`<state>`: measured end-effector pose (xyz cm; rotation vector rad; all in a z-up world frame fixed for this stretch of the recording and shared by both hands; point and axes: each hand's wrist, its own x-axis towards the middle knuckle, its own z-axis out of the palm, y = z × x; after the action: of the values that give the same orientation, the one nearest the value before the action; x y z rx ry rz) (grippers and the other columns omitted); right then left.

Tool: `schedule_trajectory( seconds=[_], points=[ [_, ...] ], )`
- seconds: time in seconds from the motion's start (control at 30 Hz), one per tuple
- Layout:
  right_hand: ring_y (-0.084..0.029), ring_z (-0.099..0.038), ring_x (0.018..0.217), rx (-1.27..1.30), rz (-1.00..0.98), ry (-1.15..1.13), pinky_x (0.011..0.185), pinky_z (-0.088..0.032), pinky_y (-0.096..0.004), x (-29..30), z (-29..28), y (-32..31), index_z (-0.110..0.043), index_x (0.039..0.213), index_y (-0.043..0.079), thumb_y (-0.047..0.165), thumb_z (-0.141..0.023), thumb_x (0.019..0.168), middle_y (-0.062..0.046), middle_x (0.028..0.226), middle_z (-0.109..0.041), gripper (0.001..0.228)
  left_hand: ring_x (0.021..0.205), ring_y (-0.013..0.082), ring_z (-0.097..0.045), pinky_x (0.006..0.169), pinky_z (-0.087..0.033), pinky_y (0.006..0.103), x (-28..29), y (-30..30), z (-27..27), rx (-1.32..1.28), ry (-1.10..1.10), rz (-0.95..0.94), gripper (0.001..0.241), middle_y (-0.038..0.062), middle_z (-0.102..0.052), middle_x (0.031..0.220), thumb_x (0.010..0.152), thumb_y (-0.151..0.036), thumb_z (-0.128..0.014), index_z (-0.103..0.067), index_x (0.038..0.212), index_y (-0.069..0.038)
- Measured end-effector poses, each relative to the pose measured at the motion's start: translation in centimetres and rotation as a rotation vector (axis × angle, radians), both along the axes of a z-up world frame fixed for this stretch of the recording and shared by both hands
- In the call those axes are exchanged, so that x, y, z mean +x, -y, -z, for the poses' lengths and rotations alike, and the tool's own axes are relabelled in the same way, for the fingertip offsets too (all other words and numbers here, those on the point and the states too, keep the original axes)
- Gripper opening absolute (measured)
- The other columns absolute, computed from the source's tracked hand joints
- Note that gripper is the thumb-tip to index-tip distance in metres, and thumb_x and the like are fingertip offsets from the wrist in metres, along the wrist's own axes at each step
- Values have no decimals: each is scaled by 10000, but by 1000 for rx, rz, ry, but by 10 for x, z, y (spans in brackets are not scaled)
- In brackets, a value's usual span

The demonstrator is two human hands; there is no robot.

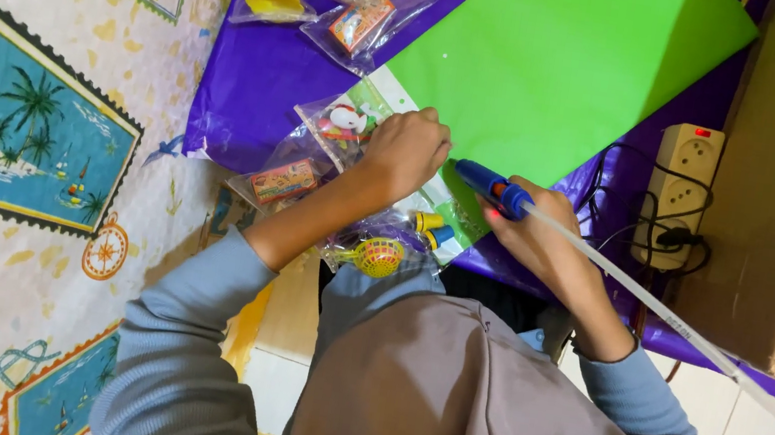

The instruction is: Sealing plastic bags containing small toys using a hot glue gun.

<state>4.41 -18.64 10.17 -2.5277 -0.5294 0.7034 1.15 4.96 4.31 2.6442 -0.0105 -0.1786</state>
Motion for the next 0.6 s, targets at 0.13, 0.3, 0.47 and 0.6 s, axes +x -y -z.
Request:
schedule_trajectory(
  seconds=[0.13,0.3,0.47,0.6],
  points=[
    [-489,-698,964,-80,-43,-49,819,-544,-568,7,-19,-10,-705,998,143,404,-729,839,-217,896,-746,306,849,347,-707,820,-578,482,-2,1,1,21,-9,-4,184,97,-627,888,959,-213,-627,-762,932,-91],
    [-505,-707,1001,-235,-165,-37,879,-546,-588,16,-56,-28,-745,1085,147,348,-713,829,-234,948,-760,328,872,349,-695,824,-564,473,-4,-1,4,6,37,-3,180,94,-625,887,953,-218,-626,-755,931,-95],
    [-525,-699,1012,-283,-237,-17,881,-545,-603,18,-66,-33,-747,1089,124,382,-720,834,-262,969,-754,365,848,325,-692,807,-549,450,-11,3,2,-9,102,-8,158,72,-615,850,948,-189,-635,-747,891,-94],
    [-565,-663,1084,-228,-248,-15,949,-513,-637,13,-79,-32,-714,1233,31,334,-717,844,-345,1071,-726,493,828,329,-686,785,-534,456,-21,6,1,40,193,11,142,75,-599,804,939,-168,-628,-706,841,-102]
  ],
)
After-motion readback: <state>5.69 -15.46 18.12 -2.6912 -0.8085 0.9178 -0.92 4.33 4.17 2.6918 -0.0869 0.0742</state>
